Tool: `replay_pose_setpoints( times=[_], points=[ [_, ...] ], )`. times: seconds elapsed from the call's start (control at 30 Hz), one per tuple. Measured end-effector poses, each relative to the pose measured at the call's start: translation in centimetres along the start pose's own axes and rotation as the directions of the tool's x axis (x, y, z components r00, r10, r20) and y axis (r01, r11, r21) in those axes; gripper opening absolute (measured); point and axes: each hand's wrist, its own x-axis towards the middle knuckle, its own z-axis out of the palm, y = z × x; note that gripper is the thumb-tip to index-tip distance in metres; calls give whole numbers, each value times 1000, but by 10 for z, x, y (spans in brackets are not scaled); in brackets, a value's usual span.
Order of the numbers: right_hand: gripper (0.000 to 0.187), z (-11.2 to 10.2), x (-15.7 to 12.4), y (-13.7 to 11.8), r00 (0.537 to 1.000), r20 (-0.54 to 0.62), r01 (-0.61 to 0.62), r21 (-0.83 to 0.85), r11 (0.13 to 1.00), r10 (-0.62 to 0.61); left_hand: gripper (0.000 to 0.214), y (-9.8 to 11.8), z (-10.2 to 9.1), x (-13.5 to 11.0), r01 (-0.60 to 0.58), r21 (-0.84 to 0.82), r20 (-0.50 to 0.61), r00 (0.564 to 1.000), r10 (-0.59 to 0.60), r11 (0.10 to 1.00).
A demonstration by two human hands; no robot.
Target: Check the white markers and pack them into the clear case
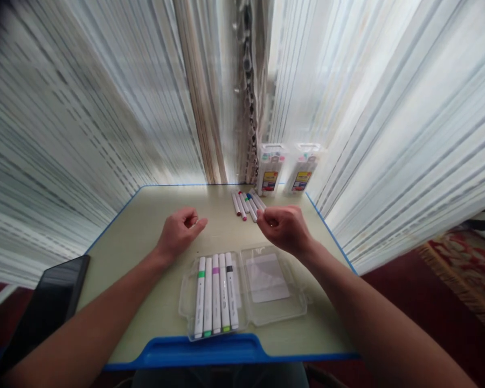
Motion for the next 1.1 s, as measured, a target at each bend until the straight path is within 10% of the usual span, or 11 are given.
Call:
replay_pose_setpoints(
  times=[0.23,1.1],
  points=[
    [41,8,-1,7,979,121,159,30,987,-162,46,-1,0,0,-27,-64,-53,998,24,998],
    [18,11,-2,14,950,313,-16,29,999,6,44,-1,5,-1,-36,-60,65,997,40,998]
  ],
)
